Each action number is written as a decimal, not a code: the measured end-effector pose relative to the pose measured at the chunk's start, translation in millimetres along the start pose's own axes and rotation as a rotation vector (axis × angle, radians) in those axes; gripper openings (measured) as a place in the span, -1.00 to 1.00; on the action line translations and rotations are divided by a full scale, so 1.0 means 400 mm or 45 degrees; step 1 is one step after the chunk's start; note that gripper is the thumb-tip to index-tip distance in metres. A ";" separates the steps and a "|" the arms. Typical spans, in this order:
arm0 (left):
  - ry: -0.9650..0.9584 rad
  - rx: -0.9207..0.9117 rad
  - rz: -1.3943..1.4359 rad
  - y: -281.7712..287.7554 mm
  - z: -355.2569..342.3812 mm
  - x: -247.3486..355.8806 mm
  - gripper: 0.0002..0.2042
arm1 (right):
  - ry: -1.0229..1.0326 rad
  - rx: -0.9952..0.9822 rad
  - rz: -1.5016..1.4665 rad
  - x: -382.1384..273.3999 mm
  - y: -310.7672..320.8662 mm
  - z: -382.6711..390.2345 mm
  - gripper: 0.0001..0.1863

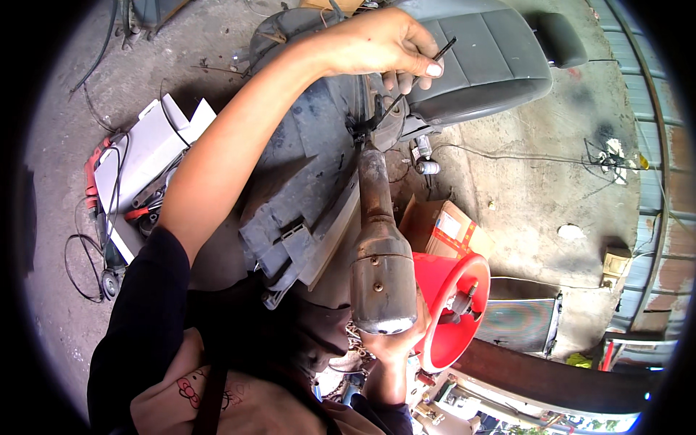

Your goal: The person is sitting on the floor in a workshop, using a yellow heat gun to apply heat to a large, dark grey plastic component. They repeatedly adjust the position of the plastic part and the heat gun, focusing on specific areas of the object.

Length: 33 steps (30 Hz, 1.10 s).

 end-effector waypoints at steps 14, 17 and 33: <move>-0.011 -0.042 -0.058 -0.031 0.024 -0.028 -0.71 | -0.092 0.044 -0.262 0.022 -0.007 0.002 -0.47; -0.022 -0.025 -0.083 -0.032 0.028 -0.032 -0.70 | -0.191 0.112 -0.247 0.032 -0.007 0.013 -0.44; 0.107 -0.003 0.156 -0.024 0.034 -0.026 -0.78 | -0.041 0.134 -0.060 0.001 -0.013 -0.009 -0.51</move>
Point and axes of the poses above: each hand's wrist, its own z-axis away from the middle knuckle, its own y-axis out of the back of the hand, x = y × z, the point moved 6 cm from there along -z, towards the middle knuckle, and after that the axes turned 5 degrees about -z, right-handed, at the moved point
